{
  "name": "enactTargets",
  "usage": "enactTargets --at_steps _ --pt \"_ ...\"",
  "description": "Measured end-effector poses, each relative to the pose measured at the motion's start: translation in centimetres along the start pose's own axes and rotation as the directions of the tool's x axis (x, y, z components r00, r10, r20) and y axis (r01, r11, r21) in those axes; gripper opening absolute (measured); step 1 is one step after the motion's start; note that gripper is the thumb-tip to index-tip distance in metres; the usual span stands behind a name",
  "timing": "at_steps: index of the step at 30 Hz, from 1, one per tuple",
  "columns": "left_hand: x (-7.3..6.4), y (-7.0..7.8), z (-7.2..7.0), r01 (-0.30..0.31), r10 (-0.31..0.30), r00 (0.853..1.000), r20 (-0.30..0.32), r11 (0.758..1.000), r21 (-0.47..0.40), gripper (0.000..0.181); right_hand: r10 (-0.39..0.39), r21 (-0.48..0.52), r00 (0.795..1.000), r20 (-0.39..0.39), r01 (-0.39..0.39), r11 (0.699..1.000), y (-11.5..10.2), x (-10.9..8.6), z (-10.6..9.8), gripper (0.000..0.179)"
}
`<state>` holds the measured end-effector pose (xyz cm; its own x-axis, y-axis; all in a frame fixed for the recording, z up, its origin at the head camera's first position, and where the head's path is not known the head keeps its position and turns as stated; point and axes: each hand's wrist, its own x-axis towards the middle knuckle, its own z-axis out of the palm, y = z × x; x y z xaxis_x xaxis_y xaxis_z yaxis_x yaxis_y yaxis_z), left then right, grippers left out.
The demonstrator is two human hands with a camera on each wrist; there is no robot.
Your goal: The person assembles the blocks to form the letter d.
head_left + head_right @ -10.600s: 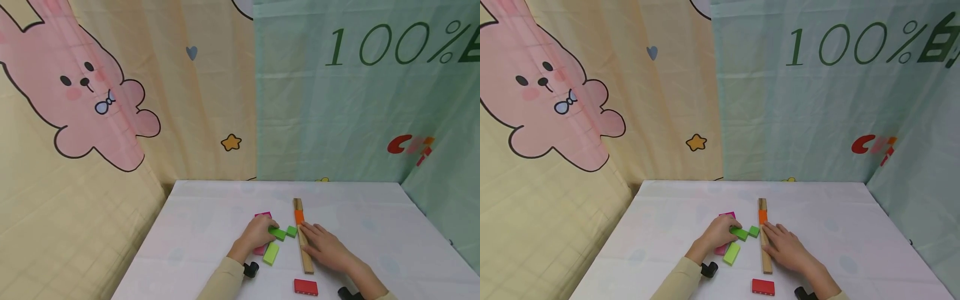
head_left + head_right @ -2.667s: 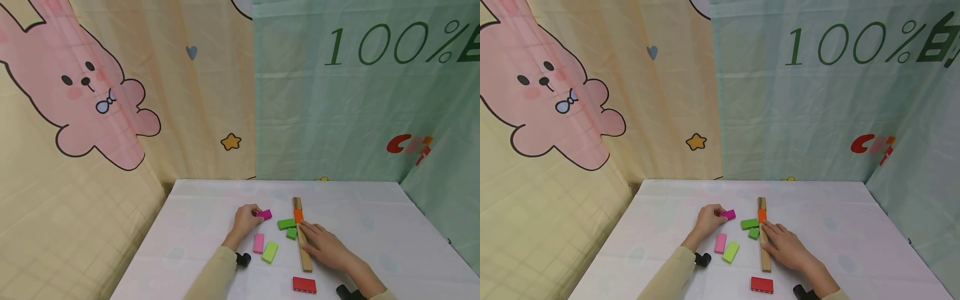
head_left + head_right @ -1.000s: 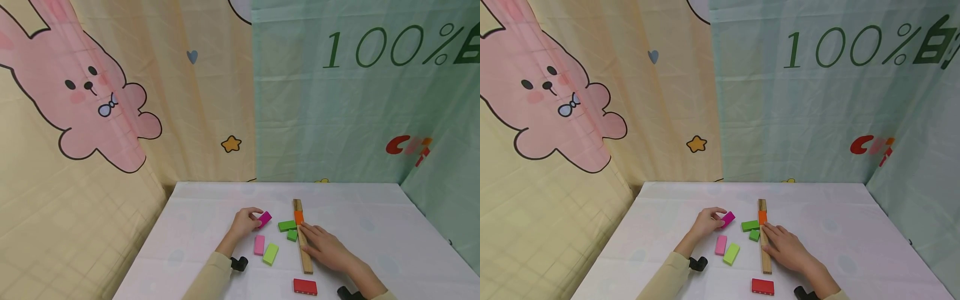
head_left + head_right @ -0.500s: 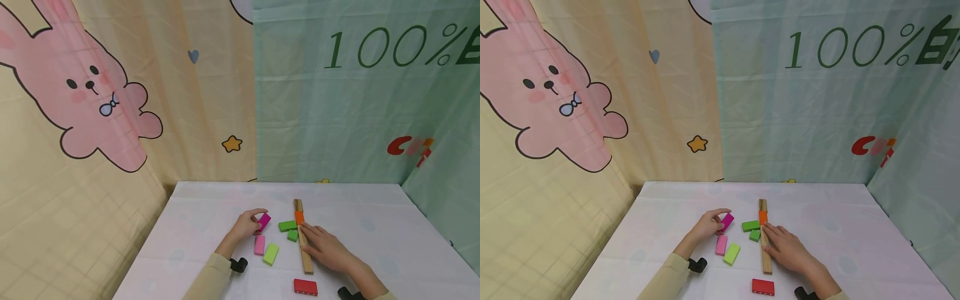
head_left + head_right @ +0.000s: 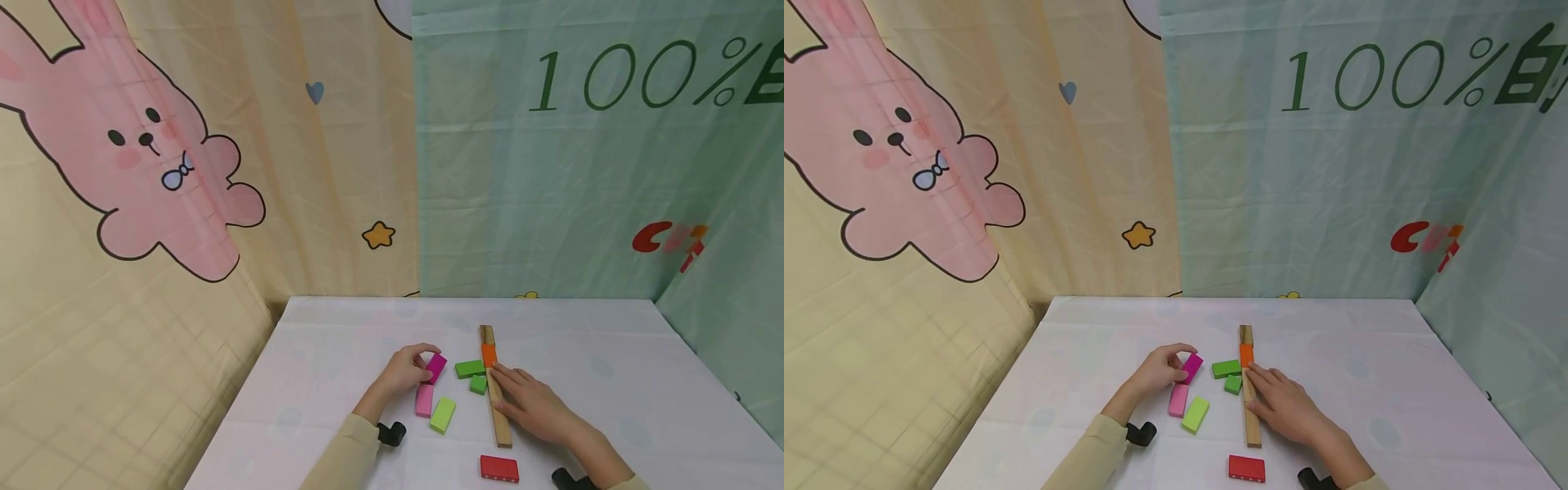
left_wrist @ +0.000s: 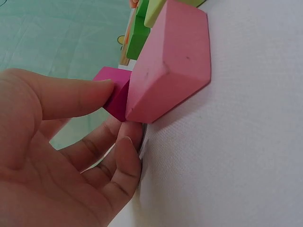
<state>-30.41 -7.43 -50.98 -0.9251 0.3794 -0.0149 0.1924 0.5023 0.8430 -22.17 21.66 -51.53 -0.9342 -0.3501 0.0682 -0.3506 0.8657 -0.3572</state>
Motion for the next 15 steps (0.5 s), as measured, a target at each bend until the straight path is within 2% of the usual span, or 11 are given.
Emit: enactTargets --at_steps 15 --pt "-0.44 0.88 0.16 -0.017 0.013 0.995 0.104 0.999 0.032 0.043 0.007 0.003 1.000 0.008 -0.007 1.000 0.01 -0.04 -0.01 0.072"
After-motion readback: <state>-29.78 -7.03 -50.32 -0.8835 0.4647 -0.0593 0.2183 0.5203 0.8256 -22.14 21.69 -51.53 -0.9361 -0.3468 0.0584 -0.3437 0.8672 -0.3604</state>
